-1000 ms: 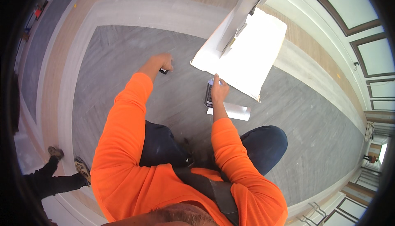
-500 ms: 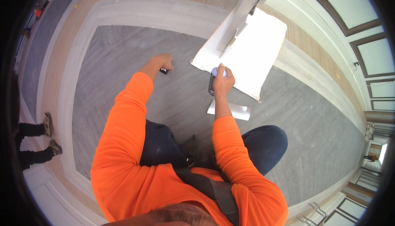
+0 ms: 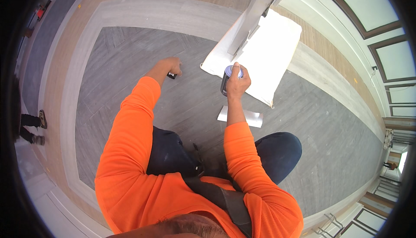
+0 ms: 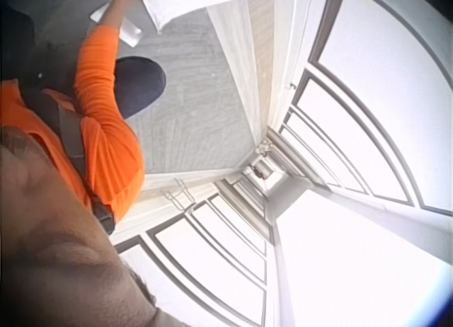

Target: The person sits on the floor and uses a spray can to paint a white door frame. They prepare the area with a cloth, remove the cap, and apply paint to the frame's edge and surface.

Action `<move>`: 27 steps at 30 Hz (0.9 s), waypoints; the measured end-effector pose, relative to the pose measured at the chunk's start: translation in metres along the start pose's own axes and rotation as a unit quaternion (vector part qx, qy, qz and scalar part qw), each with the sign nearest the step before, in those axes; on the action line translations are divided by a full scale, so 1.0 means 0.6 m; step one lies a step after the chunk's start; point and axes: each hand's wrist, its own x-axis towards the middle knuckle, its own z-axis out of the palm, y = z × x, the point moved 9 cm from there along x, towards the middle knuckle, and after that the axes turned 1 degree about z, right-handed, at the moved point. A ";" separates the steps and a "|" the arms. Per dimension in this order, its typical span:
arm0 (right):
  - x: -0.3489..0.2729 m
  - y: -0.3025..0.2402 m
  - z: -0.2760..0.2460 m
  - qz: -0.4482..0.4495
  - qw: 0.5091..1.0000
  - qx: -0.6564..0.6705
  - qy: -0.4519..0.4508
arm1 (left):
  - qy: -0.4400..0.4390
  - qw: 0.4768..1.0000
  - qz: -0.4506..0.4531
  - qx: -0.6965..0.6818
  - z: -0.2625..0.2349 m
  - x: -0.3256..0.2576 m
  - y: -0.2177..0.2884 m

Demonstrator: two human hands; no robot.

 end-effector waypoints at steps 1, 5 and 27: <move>0.003 0.007 -0.002 0.004 1.000 -0.002 0.000 | -0.006 1.000 0.000 0.002 -0.003 -0.003 0.006; -0.001 0.046 0.008 0.049 0.998 -0.043 -0.021 | -0.001 1.000 -0.015 -0.010 -0.003 -0.003 -0.007; -0.051 0.167 0.006 0.142 0.972 -0.171 -0.077 | -0.033 0.998 -0.038 -0.041 -0.001 0.003 -0.001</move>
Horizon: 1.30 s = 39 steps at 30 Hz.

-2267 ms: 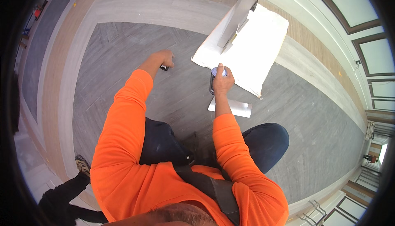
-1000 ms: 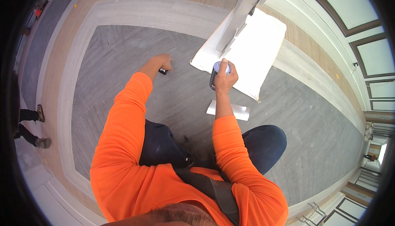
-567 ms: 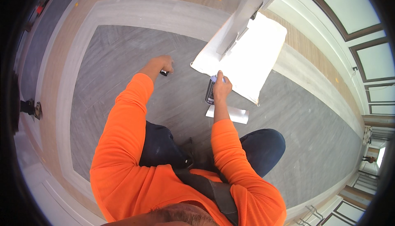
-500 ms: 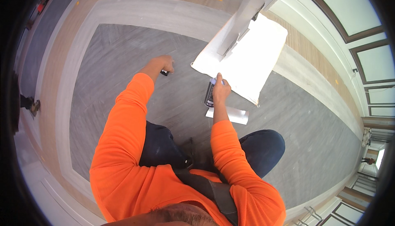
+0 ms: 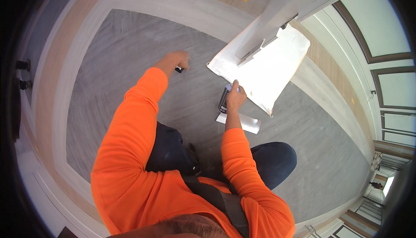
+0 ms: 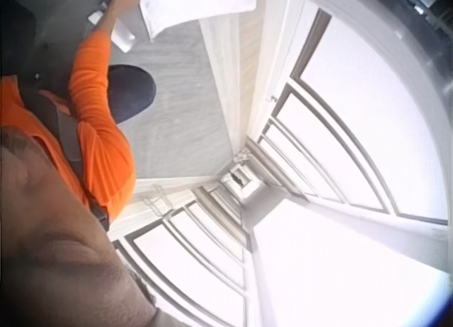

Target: The person sits on the floor and uses a spray can to paint a white door frame. They prepare the area with a cloth, remove the cap, and apply paint to the frame's edge and surface.

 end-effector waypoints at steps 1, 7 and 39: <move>-0.001 -0.005 -0.006 -0.005 1.000 -0.004 0.010 | 0.006 1.000 -0.001 -0.006 -0.004 -0.007 0.008; -0.011 -0.049 -0.012 -0.081 0.993 0.071 0.045 | 0.008 1.000 0.006 0.007 -0.001 0.002 -0.006; 0.021 0.043 0.023 0.064 0.995 -0.058 -0.053 | -0.033 0.999 -0.009 0.029 -0.002 -0.019 -0.012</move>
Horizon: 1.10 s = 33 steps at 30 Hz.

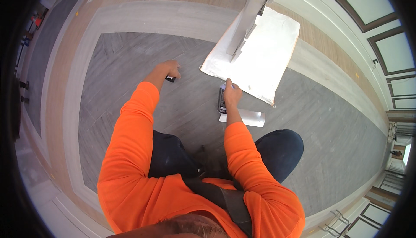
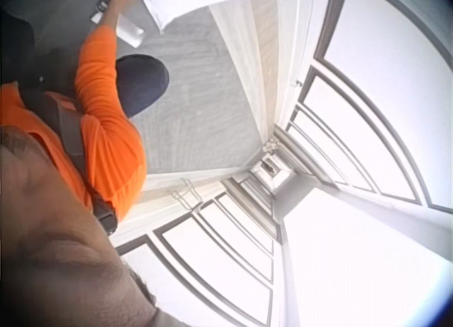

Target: The person sits on the floor and uses a spray can to paint a white door frame. They prepare the area with a cloth, remove the cap, and apply paint to the frame's edge and surface.

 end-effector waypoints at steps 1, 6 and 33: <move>0.002 0.006 -0.002 0.002 1.000 0.005 0.016 | 0.002 1.000 0.000 -0.001 -0.002 0.001 0.001; -0.016 -0.010 -0.010 -0.018 0.999 0.006 0.031 | 0.055 0.998 0.016 0.022 -0.011 -0.005 0.012; -0.026 -0.076 -0.052 -0.075 0.992 0.075 0.064 | 0.039 0.999 0.001 -0.003 0.002 -0.005 0.008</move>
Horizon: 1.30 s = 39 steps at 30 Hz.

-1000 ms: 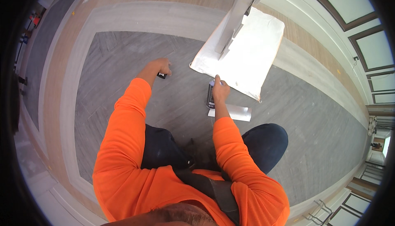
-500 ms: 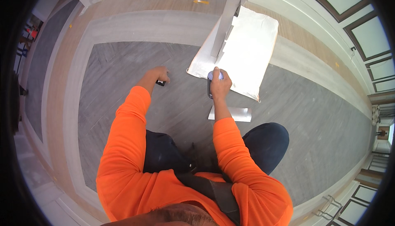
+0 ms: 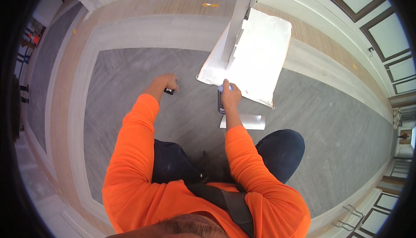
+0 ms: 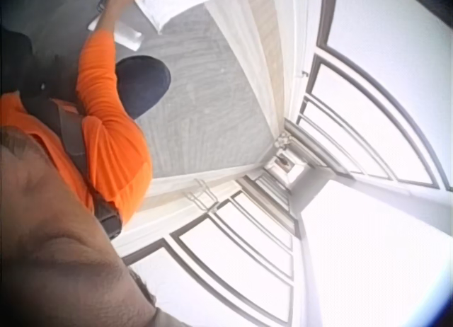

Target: The person sits on the floor and uses a spray can to paint a white door frame. They prepare the area with a cloth, remove the cap, and apply paint to the frame's edge and surface.

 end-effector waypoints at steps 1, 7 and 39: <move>-0.003 0.016 0.004 0.013 1.000 0.007 -0.002 | -0.002 1.000 -0.001 0.004 -0.001 -0.003 0.004; -0.006 0.052 0.003 0.046 0.999 -0.004 0.005 | 0.010 1.000 0.009 0.022 -0.015 -0.022 0.024; -0.129 -0.280 -0.310 -0.206 0.923 0.155 -0.286 | -0.072 0.994 0.079 -0.009 0.036 -0.073 0.177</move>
